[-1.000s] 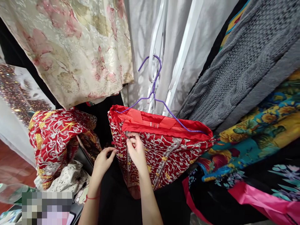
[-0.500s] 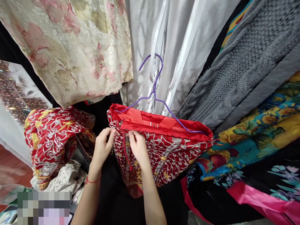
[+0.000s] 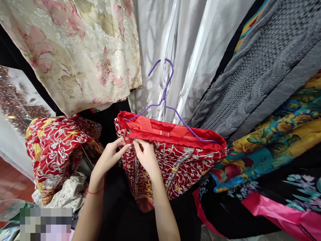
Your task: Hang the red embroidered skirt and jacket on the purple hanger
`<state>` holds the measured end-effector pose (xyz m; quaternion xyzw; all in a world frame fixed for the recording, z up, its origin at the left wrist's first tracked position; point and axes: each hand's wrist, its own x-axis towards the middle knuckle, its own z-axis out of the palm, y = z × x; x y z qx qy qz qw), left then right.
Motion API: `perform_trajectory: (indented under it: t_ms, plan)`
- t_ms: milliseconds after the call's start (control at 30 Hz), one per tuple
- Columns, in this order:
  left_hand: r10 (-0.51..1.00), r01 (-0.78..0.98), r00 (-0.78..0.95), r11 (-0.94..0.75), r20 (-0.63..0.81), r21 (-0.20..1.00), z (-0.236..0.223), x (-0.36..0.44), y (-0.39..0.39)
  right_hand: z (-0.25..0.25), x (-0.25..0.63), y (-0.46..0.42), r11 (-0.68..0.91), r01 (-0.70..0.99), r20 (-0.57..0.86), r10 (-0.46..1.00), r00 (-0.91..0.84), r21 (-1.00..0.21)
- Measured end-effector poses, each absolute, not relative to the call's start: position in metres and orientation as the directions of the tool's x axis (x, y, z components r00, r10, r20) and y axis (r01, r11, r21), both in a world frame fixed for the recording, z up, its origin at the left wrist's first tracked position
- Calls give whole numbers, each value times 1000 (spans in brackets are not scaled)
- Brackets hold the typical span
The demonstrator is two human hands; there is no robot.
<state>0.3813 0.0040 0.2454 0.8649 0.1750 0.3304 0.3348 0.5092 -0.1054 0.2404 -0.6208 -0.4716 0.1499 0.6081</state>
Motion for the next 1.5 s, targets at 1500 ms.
perform_trajectory:
  t_ms: [1500]
  plan:
    - [536,-232,513,-666,670,709,258,442,12,304,536,-95,309,570,589,697,410,-762]
